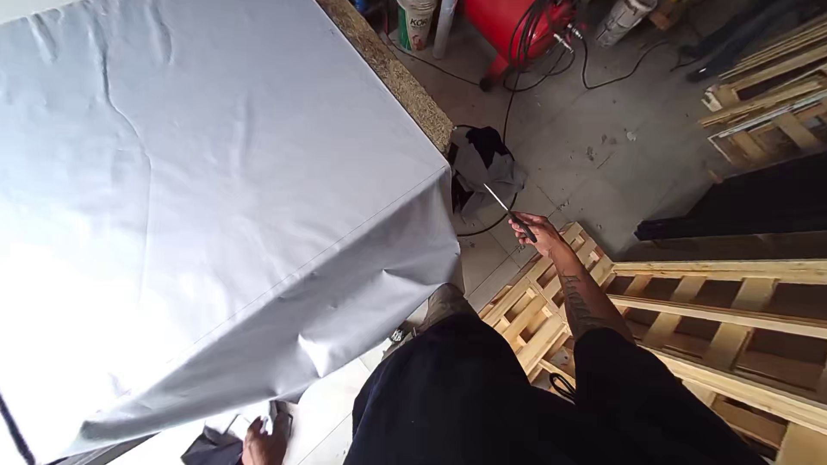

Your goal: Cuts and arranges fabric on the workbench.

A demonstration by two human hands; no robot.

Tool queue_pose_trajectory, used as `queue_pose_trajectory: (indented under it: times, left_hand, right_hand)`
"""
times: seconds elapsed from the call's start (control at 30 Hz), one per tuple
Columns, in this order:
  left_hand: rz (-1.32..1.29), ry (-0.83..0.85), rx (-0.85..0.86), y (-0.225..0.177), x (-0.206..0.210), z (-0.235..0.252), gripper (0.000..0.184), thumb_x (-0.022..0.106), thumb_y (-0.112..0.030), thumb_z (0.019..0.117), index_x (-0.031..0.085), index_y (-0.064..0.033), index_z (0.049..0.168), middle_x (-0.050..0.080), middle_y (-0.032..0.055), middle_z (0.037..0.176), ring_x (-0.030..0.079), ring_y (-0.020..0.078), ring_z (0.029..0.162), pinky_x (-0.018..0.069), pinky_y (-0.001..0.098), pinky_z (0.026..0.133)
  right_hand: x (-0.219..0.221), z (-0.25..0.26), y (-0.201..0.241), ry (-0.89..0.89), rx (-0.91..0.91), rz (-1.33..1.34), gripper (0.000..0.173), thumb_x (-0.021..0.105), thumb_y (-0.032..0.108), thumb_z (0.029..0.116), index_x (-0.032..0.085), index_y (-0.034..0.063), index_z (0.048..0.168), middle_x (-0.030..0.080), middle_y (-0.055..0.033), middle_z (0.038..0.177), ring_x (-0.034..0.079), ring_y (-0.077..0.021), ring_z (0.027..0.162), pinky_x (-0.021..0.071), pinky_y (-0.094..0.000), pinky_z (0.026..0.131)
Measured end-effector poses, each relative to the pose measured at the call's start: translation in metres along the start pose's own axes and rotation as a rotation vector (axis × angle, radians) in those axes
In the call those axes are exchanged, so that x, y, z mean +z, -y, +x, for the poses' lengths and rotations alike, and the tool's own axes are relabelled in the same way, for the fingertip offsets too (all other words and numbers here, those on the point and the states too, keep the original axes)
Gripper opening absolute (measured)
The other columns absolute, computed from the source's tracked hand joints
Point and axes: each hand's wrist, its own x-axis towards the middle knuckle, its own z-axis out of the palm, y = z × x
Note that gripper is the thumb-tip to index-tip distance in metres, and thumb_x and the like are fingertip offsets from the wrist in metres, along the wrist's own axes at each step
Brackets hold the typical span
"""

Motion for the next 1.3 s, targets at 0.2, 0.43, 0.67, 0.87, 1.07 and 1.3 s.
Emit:
queue_pose_trajectory:
  times: [0.2, 0.43, 0.67, 0.87, 1.07, 1.3]
  left_hand:
    - [-0.088, 0.270, 0.549, -0.296, 0.130, 0.013, 0.050, 0.066, -0.022, 0.0992, 0.055, 0.0020, 0.142, 0.061, 0.0245, 0.139, 0.065, 0.0378, 0.122, 0.0523, 0.0558, 0.105]
    - [-0.247, 0.089, 0.764, -0.592, 0.210, -0.030, 0.039, 0.064, -0.028, 0.0994, 0.067, 0.0008, 0.126, 0.071, 0.0180, 0.119, 0.069, 0.0321, 0.112, 0.0554, 0.0474, 0.099]
    - [-0.147, 0.032, 0.509, -0.725, 0.224, -0.025, 0.046, 0.069, -0.043, 0.0941, 0.071, 0.0006, 0.108, 0.073, 0.0176, 0.103, 0.069, 0.0360, 0.103, 0.0528, 0.0529, 0.097]
    - [-0.129, -0.020, 0.307, -0.722, 0.240, -0.033, 0.057, 0.068, -0.055, 0.0910, 0.072, 0.0002, 0.101, 0.073, 0.0180, 0.098, 0.070, 0.0370, 0.100, 0.0537, 0.0547, 0.094]
    - [-0.055, 0.019, 0.102, -0.739, 0.240, -0.030, 0.062, 0.056, -0.065, 0.0935, 0.073, -0.0051, 0.094, 0.075, 0.0167, 0.094, 0.072, 0.0378, 0.096, 0.0529, 0.0601, 0.086]
    - [-0.057, 0.024, 0.157, -0.748, 0.240, -0.035, 0.043, 0.044, -0.033, 0.1035, 0.070, 0.0007, 0.095, 0.074, 0.0218, 0.095, 0.073, 0.0430, 0.095, 0.0545, 0.0626, 0.077]
  right_hand:
    - [-0.019, 0.139, 0.076, 0.408, -0.069, -0.148, 0.035, 0.054, 0.017, 0.1016, 0.063, 0.0098, 0.135, 0.070, -0.0007, 0.112, 0.063, -0.0064, 0.079, 0.0514, -0.0205, 0.063]
    - [-0.041, 0.293, 0.135, 0.976, 0.028, -0.302, 0.040, 0.062, 0.023, 0.0962, 0.065, 0.0074, 0.132, 0.071, 0.0038, 0.105, 0.061, -0.0024, 0.075, 0.0517, -0.0194, 0.065]
    - [-0.034, 0.355, 0.174, 1.219, 0.034, -0.455, 0.045, 0.065, 0.025, 0.0940, 0.064, 0.0047, 0.134, 0.072, 0.0002, 0.112, 0.063, -0.0017, 0.079, 0.0513, -0.0183, 0.066]
    - [-0.012, 0.376, 0.186, 1.408, 0.056, -0.572, 0.050, 0.072, 0.028, 0.0909, 0.064, 0.0044, 0.135, 0.072, 0.0007, 0.111, 0.063, -0.0009, 0.079, 0.0515, -0.0174, 0.065]
    - [0.012, 0.367, 0.211, 1.490, 0.069, -0.569, 0.053, 0.071, 0.030, 0.0908, 0.062, 0.0024, 0.136, 0.071, 0.0022, 0.111, 0.064, -0.0021, 0.080, 0.0529, -0.0184, 0.067]
    - [0.019, 0.366, 0.233, 1.520, 0.067, -0.564, 0.048, 0.070, 0.028, 0.0918, 0.062, 0.0033, 0.133, 0.070, 0.0020, 0.110, 0.063, -0.0039, 0.078, 0.0534, -0.0201, 0.067]
